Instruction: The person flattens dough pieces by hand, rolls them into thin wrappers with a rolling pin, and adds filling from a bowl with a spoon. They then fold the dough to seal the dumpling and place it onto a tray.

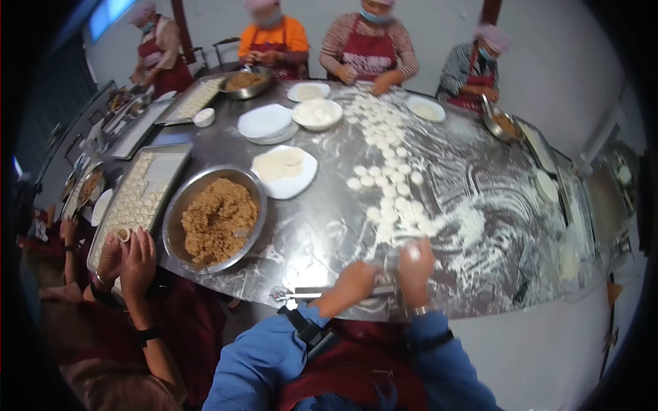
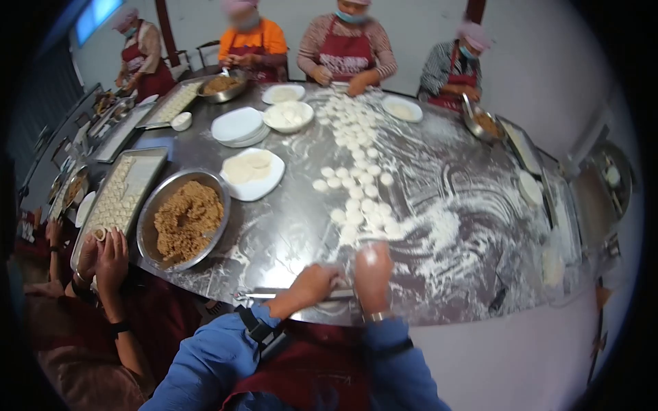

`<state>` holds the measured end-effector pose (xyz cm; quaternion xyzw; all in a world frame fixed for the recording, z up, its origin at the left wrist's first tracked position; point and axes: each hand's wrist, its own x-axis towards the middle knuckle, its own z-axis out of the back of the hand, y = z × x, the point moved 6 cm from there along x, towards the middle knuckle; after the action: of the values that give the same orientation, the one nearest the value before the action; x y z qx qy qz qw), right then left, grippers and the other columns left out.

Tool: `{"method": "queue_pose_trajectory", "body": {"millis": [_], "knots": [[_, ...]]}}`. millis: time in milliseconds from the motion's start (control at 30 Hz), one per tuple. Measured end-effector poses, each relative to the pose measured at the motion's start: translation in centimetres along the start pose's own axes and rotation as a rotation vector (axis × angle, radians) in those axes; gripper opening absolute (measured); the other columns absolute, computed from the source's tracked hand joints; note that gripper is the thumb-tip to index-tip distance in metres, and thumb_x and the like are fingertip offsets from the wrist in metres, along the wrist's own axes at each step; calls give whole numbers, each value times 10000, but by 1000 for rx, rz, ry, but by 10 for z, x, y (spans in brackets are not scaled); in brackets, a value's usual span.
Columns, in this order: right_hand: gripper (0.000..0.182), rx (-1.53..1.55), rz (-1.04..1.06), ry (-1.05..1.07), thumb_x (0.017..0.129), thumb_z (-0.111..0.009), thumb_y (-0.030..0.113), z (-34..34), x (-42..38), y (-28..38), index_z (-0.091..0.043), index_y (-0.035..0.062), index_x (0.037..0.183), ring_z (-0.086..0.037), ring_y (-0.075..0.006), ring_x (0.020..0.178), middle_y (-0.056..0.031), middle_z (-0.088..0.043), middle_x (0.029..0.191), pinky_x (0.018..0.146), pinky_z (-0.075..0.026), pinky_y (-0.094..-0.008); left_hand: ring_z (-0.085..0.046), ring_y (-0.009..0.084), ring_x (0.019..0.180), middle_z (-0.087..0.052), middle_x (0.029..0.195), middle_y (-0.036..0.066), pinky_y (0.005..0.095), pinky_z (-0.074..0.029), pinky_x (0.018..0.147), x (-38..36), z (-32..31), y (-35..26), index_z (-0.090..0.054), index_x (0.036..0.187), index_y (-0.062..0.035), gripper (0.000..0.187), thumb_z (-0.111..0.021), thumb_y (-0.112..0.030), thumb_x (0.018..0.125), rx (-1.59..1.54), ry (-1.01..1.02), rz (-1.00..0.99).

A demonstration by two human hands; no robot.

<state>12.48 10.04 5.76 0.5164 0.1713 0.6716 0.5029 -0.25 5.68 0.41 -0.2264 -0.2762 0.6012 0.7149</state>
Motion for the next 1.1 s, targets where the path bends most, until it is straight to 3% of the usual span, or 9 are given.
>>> {"method": "queue_pose_trajectory", "body": {"millis": [100, 267, 367, 567, 633, 800, 900, 1033, 1100], "knots": [[120, 70, -117, 3, 790, -565, 70, 24, -43, -34, -455, 33, 762, -484, -214, 541, -132, -452, 614, 517, -405, -353, -608, 373, 782, -635, 812, 169, 458, -483, 703, -9, 5, 12, -615, 930, -98, 144, -564, -155, 808, 44, 45, 46], [100, 174, -281, 43, 796, -558, 60, 11, -28, -34, -464, 30, 776, -505, -276, 550, -148, -476, 623, 538, -417, -373, -603, 382, 783, -631, 816, 180, 468, -475, 698, -14, 3, -3, -604, 934, -82, 148, -536, -170, 837, -157, 26, 92], [121, -8, 30, -22, 791, -566, 71, 1, 4, 5, -456, 20, 781, -511, -368, 580, -180, -503, 640, 559, -425, -411, -600, 378, 805, -629, 813, 171, 463, -475, 711, -7, -3, -21, -610, 974, -112, 173, -511, -189, 856, 75, 88, 88], [124, 216, -285, 63, 773, -575, 54, 28, -54, -39, -454, 36, 753, -520, -284, 565, -146, -489, 639, 546, -419, -382, -604, 371, 868, -638, 890, 190, 411, -482, 772, -11, 22, 14, -636, 948, -105, 175, -555, -204, 829, -309, 131, 28], [122, 277, -306, 44, 769, -580, 54, 31, -61, -39, -460, 41, 750, -520, -269, 567, -136, -491, 643, 546, -419, -374, -611, 325, 856, -630, 929, 180, 390, -477, 781, 2, 70, 49, -623, 978, -56, 253, -517, -260, 874, -273, -171, 32], [108, 173, -237, 79, 771, -588, 62, 25, -49, -35, -483, 39, 771, -535, -303, 575, -146, -499, 647, 555, -428, -375, -580, 133, 774, -611, 949, 86, 260, -477, 691, -4, 140, 130, -470, 1228, -11, 391, -557, -147, 873, -981, -770, 630], [119, 112, -167, 53, 770, -599, 70, 26, -41, -22, -484, 40, 779, -547, -339, 576, -155, -507, 636, 548, -432, -389, -618, 217, 924, -633, 1002, 162, 324, -493, 783, 22, 104, 98, -478, 1263, -22, 429, -498, -195, 872, -533, -306, 460], [124, 79, -131, 47, 771, -605, 73, 30, -35, -10, -486, 40, 780, -551, -345, 573, -159, -514, 625, 547, -434, -395, -547, 357, 1074, -554, 1196, 198, 391, -423, 939, 64, 52, -3, -534, 1197, -26, 382, -463, -57, 823, -22, -146, -251], [122, 92, -135, 48, 774, -602, 72, 28, -37, -14, -486, 38, 781, -555, -351, 580, -163, -516, 627, 549, -436, -395, -545, 354, 1062, -542, 1216, 176, 395, -432, 923, 70, 28, -4, -537, 1188, -36, 384, -484, -47, 808, 132, -103, -258]]}}
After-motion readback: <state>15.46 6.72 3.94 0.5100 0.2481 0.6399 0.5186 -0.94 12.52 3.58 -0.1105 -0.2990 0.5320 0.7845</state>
